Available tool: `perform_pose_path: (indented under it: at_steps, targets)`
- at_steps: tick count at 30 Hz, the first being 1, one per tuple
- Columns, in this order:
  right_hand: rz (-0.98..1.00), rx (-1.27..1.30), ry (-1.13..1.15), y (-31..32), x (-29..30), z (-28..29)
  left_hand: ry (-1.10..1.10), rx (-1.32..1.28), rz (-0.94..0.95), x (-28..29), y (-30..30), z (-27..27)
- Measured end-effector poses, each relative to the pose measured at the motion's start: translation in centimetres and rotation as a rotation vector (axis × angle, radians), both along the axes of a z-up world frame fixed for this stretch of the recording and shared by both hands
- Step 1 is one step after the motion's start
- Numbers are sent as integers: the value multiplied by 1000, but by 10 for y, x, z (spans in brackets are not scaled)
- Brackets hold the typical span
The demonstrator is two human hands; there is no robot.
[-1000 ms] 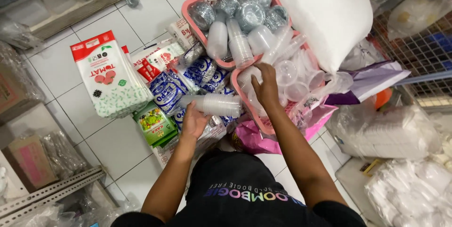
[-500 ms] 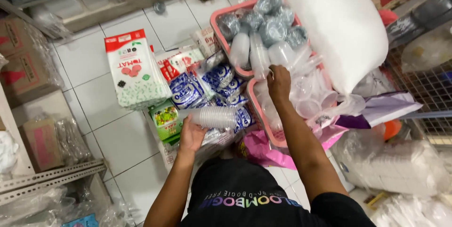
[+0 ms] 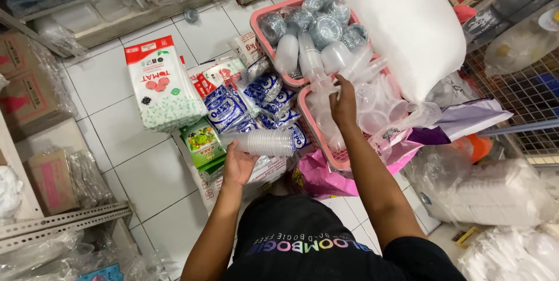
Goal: The person picks up a stack of plastic cups and a plastic container, placing them into a pink bag and a pink basket. They then retrieve a long stack of plastic cups from a shelf and add it to the bag.
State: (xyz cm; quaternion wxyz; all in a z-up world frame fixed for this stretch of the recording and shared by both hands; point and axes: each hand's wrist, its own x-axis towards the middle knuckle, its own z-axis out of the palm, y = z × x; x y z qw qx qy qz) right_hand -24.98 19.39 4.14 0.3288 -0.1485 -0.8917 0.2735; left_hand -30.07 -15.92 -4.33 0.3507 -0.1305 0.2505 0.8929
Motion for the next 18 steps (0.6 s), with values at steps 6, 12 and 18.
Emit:
perform_pose_path:
  at_steps: [6,12,18]
  targets:
    - [-223,-577,94,5,95,-5,-28,-17,-51,25,2,-2]
    - [-151,-1207,134,-49,206,7,36,-35,-136,61,12,-2]
    - [-117,-1229,184,-102,301,-12,98,57,-354,126,43,7]
